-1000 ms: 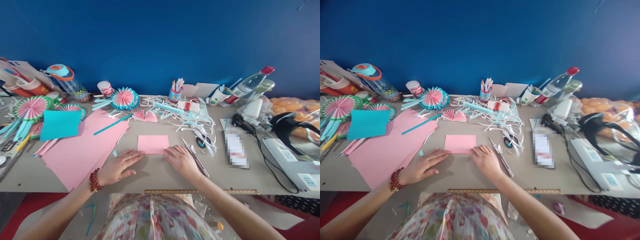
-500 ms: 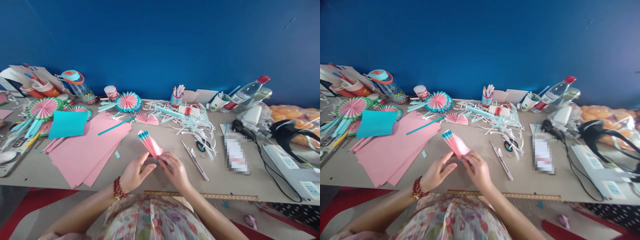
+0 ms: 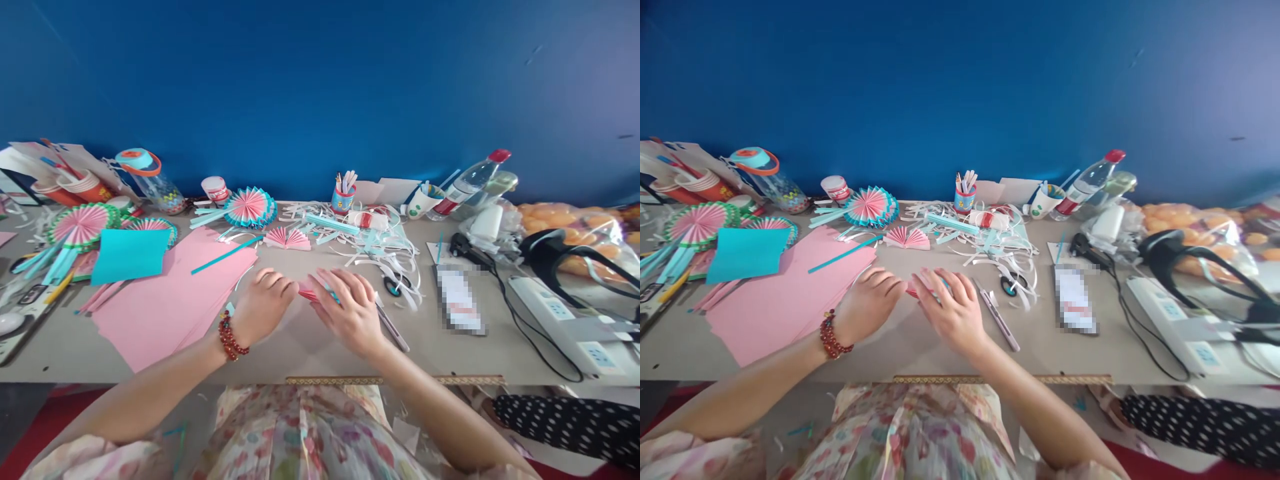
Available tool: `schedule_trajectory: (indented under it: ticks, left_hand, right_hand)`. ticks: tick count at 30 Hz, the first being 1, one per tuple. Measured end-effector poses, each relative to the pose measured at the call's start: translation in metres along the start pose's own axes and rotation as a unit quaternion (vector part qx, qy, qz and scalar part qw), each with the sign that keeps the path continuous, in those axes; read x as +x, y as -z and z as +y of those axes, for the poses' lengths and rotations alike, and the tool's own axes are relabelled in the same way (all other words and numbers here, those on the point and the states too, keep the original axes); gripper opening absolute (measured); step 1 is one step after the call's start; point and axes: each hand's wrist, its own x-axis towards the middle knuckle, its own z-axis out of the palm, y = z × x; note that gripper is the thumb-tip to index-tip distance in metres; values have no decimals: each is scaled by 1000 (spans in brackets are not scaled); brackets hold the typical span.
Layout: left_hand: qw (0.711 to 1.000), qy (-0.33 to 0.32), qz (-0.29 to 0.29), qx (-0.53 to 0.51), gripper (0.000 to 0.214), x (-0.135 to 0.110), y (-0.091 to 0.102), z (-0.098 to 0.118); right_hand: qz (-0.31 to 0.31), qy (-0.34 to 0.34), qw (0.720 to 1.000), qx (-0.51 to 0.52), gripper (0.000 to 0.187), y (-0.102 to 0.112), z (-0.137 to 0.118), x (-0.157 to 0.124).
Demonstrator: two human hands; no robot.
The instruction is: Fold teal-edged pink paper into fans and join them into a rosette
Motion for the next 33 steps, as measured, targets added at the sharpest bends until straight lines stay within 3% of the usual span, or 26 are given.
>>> schedule_trajectory:
  ticks: [4,8,17,25,33]
  left_hand:
    - [998,-27,48,9,15,-2,-7,2]
    - [995,-36,90,35,16,-13,-22,2]
    - [995,-95,-40,-6,15,-38,-45,7]
    - [996,-46,-47,-53,17,-42,-52,11]
    - [993,-6,-44,-107,23,-41,-52,11]
  right_hand:
    - [-13,61,998,9,22,-5,12,12]
    - [-5,65,998,3,13,-15,16,1]
    - [-59,83,995,23,11,-38,19,-36]
    - [-110,116,987,34,14,-43,17,-37]
    - [-144,93,984,40,16,-48,13,-35]
